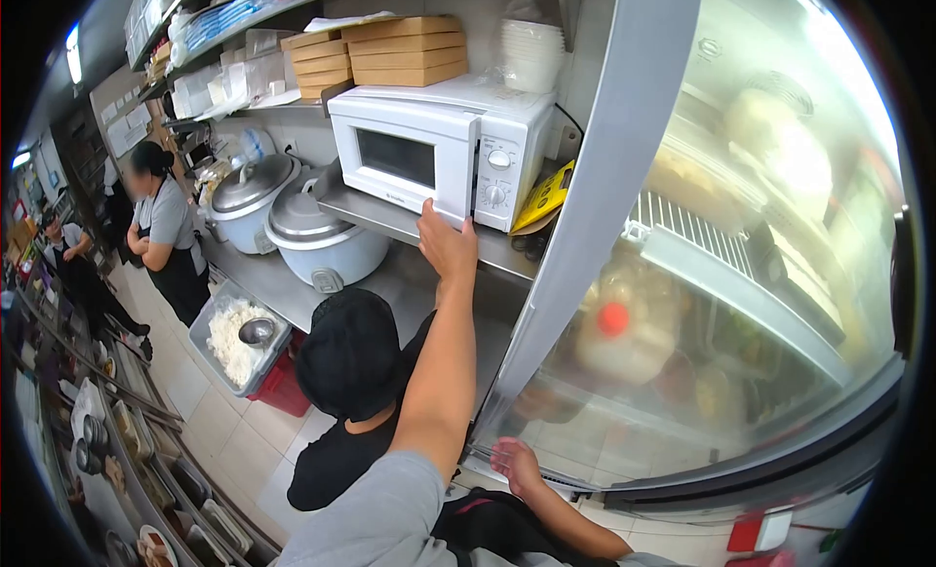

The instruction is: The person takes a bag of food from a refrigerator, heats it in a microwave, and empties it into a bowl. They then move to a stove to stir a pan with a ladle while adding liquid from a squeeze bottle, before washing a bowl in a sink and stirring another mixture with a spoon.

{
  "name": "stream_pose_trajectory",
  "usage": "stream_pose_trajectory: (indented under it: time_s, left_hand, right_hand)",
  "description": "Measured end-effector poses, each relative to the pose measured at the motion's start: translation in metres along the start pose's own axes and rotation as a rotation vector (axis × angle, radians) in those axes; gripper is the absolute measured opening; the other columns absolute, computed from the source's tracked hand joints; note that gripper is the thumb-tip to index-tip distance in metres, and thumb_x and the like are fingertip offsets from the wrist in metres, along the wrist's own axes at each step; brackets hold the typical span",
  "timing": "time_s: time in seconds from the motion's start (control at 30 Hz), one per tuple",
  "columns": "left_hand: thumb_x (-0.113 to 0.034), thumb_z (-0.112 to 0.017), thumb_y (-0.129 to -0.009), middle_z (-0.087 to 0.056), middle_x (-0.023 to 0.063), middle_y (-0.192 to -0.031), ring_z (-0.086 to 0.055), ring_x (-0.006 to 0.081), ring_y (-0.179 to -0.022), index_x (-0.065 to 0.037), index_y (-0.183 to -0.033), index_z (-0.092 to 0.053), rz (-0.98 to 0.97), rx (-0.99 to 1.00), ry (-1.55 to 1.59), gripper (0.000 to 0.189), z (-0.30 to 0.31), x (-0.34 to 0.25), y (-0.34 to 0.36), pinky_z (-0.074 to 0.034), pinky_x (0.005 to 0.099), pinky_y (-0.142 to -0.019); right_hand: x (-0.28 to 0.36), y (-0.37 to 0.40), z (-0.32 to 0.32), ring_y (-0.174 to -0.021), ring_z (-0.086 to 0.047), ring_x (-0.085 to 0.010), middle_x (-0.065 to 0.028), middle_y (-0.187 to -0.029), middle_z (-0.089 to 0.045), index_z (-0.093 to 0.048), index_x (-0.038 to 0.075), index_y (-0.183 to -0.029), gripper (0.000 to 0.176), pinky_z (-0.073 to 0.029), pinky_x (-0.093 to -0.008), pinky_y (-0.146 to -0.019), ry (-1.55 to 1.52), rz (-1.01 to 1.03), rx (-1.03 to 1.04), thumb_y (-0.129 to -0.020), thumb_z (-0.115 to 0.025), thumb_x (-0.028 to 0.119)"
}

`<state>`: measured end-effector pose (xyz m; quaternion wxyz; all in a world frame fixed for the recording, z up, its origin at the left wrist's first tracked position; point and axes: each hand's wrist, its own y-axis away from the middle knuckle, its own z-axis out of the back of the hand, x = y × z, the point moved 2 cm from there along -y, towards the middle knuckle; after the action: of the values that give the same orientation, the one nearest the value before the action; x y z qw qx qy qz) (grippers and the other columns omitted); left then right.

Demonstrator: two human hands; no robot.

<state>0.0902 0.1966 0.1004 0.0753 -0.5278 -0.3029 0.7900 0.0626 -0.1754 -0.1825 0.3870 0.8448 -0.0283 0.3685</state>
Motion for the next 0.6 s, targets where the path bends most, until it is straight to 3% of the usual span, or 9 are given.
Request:
stream_pose_trajectory:
  time_s: [0.03, 0.07, 0.13, 0.17, 0.23, 0.33, 0.4, 0.53, 0.6]
  left_hand:
    - [-0.017, -0.083, -0.077, -0.054, 0.0194, -0.124, -0.055, 0.0382, -0.116, -0.005, -0.139, -0.042, -0.022, -0.016, 0.043, 0.075, 0.000, 0.004, 0.002, -0.043, 0.0503, -0.098]
    - [-0.015, -0.081, -0.078, -0.055, 0.0207, -0.123, -0.054, 0.0403, -0.117, -0.004, -0.140, -0.042, -0.044, -0.029, 0.086, 0.074, 0.001, 0.006, 0.004, -0.043, 0.0510, -0.097]
    - [-0.014, -0.080, -0.079, -0.055, 0.0218, -0.124, -0.053, 0.0414, -0.119, -0.002, -0.139, -0.043, -0.045, -0.003, 0.110, 0.072, 0.004, 0.010, 0.006, -0.043, 0.0505, -0.099]
    - [-0.012, -0.080, -0.079, -0.054, 0.0226, -0.124, -0.053, 0.0420, -0.118, -0.001, -0.138, -0.044, -0.046, -0.012, 0.176, 0.070, 0.006, 0.013, 0.006, -0.044, 0.0498, -0.099]
    - [-0.008, -0.077, -0.081, -0.053, 0.0238, -0.125, -0.054, 0.0419, -0.115, 0.000, -0.138, -0.046, -0.065, -0.045, 0.262, 0.066, 0.008, 0.022, 0.009, -0.045, 0.0471, -0.099]
    - [-0.007, -0.075, -0.083, -0.051, 0.0231, -0.128, -0.055, 0.0393, -0.113, 0.000, -0.139, -0.047, 0.026, -0.062, 0.382, 0.064, 0.015, 0.027, 0.017, -0.046, 0.0450, -0.098]
    - [-0.007, -0.073, -0.085, -0.050, 0.0219, -0.131, -0.055, 0.0369, -0.112, 0.001, -0.140, -0.046, 0.005, -0.066, 0.376, 0.061, 0.013, 0.037, 0.022, -0.046, 0.0431, -0.097]
    - [-0.007, -0.070, -0.088, -0.048, 0.0215, -0.135, -0.053, 0.0347, -0.117, 0.001, -0.143, -0.045, 0.125, -0.095, 0.535, 0.060, 0.026, 0.034, 0.029, -0.046, 0.0415, -0.098]
    - [-0.010, -0.066, -0.091, -0.046, 0.0223, -0.138, -0.051, 0.0351, -0.123, 0.000, -0.144, -0.043, 0.159, -0.059, 0.638, 0.059, 0.053, 0.017, 0.034, -0.045, 0.0410, -0.101]
  right_hand:
    - [0.011, 0.015, -0.019, -0.091, -0.062, -0.0208, -0.0116, -0.110, -0.065, -0.061, 0.004, -0.115, 0.022, -0.053, -0.0369, -0.085, 0.074, 0.167, 0.035, -0.104, -0.049, 0.020]
    - [0.023, 0.028, -0.037, -0.091, -0.062, -0.0208, -0.0116, -0.110, -0.065, -0.061, 0.004, -0.115, 0.022, -0.053, -0.0369, -0.085, 0.061, 0.171, 0.035, -0.104, -0.049, 0.020]
    - [0.062, 0.057, -0.078, -0.085, -0.061, -0.0142, -0.0063, -0.095, -0.065, -0.063, 0.002, -0.107, 0.012, -0.052, -0.0298, -0.080, 0.192, 0.598, 0.153, -0.100, -0.056, 0.010]
    - [0.076, 0.068, -0.095, -0.085, -0.061, -0.0142, -0.0063, -0.095, -0.065, -0.063, 0.002, -0.107, 0.012, -0.052, -0.0298, -0.080, 0.180, 0.601, 0.147, -0.100, -0.056, 0.010]
    - [0.111, 0.092, -0.129, -0.088, -0.059, -0.0130, -0.0068, -0.095, -0.062, -0.061, -0.001, -0.107, 0.011, -0.049, -0.0276, -0.082, 0.313, 1.003, 0.267, -0.099, -0.056, 0.005]
    - [0.157, 0.107, -0.181, -0.091, -0.059, -0.0144, -0.0074, -0.097, -0.060, -0.060, -0.002, -0.108, 0.013, -0.048, -0.0274, -0.084, 0.373, 1.241, 0.365, -0.098, -0.055, 0.004]
    - [0.180, 0.107, -0.219, -0.101, -0.057, -0.0151, -0.0086, -0.105, -0.057, -0.059, -0.003, -0.110, 0.013, -0.045, -0.0293, -0.093, 0.309, 1.205, 0.442, -0.099, -0.053, 0.004]
    - [0.216, 0.079, -0.282, -0.109, -0.055, -0.0150, -0.0082, -0.111, -0.058, -0.056, -0.001, -0.118, 0.021, -0.043, -0.0295, -0.097, 0.269, 1.265, 0.333, -0.101, -0.053, 0.011]
    - [0.233, 0.042, -0.304, -0.110, -0.057, -0.0201, -0.0111, -0.119, -0.057, -0.056, -0.002, -0.122, 0.028, -0.045, -0.0362, -0.099, 0.162, 1.252, 0.243, -0.096, -0.053, 0.007]
